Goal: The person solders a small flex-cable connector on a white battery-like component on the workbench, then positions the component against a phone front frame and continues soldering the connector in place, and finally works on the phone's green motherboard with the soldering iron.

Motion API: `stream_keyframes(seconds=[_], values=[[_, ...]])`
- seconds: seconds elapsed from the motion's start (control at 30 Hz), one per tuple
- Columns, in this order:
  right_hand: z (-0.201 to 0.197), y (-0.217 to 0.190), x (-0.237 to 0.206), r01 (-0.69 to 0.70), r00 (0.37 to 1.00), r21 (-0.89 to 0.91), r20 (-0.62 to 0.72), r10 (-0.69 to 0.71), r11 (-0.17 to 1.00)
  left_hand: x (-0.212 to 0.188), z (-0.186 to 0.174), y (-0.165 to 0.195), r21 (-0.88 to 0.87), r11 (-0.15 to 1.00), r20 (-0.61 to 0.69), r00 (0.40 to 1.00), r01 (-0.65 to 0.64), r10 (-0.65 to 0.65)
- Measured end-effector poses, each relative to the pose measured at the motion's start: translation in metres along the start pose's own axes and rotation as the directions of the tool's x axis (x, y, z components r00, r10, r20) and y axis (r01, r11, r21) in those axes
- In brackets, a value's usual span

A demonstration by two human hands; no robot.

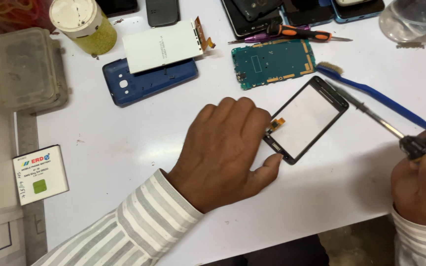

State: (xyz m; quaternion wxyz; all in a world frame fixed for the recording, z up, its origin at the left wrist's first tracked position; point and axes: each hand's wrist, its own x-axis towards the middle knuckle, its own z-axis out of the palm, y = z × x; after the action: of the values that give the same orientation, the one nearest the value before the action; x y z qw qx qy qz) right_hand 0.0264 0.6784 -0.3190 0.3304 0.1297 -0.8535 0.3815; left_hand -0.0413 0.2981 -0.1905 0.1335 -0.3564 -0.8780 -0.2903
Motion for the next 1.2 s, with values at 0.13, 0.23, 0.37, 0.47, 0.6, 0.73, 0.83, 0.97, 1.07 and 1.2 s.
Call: stream_keyframes(seconds=[0.13,0.23,0.37,0.47,0.6,0.73,0.83,0.97,1.07,1.2], values=[[0.002,-0.022,0.02,0.001,0.995,0.108,-0.104,0.01,0.994,0.007,0.005,0.012,0.037,0.998,-0.06,0.997,0.053,-0.051],[-0.001,-0.042,0.035,0.001,0.988,0.175,-0.154,0.027,0.985,0.017,0.014,0.029,0.117,0.984,-0.046,0.99,0.136,-0.131],[-0.002,-0.053,0.045,0.004,0.98,0.21,-0.196,0.038,0.978,0.028,0.031,0.05,0.117,0.975,0.0,0.982,0.187,-0.189],[-0.003,-0.052,0.045,0.016,0.979,0.197,-0.203,0.024,0.98,0.031,0.042,0.058,0.166,0.962,-0.012,0.976,0.216,-0.217],[-0.004,-0.047,0.044,0.022,0.973,0.196,-0.231,0.024,0.98,0.034,0.043,0.061,0.185,0.949,-0.023,0.966,0.256,-0.256],[-0.005,-0.049,0.045,-0.005,0.965,0.216,-0.255,0.061,0.976,0.035,0.027,0.062,0.19,0.951,-0.061,0.97,0.243,-0.235],[-0.006,-0.055,0.046,-0.037,0.961,0.229,-0.26,0.097,0.973,0.03,0.008,0.058,0.18,0.949,-0.099,0.965,0.257,-0.243],[-0.006,-0.064,0.05,-0.057,0.959,0.238,-0.257,0.12,0.97,0.021,-0.018,0.039,0.174,0.961,-0.263,0.951,0.214,-0.164],[-0.005,-0.068,0.052,-0.073,0.958,0.251,-0.253,0.138,0.965,0.021,-0.04,0.017,0.188,0.946,-0.356,0.916,0.264,-0.185],[-0.007,-0.065,0.05,-0.077,0.963,0.247,-0.232,0.136,0.966,0.024,-0.076,-0.015,0.207,0.878,-0.433,0.845,0.431,-0.312]])
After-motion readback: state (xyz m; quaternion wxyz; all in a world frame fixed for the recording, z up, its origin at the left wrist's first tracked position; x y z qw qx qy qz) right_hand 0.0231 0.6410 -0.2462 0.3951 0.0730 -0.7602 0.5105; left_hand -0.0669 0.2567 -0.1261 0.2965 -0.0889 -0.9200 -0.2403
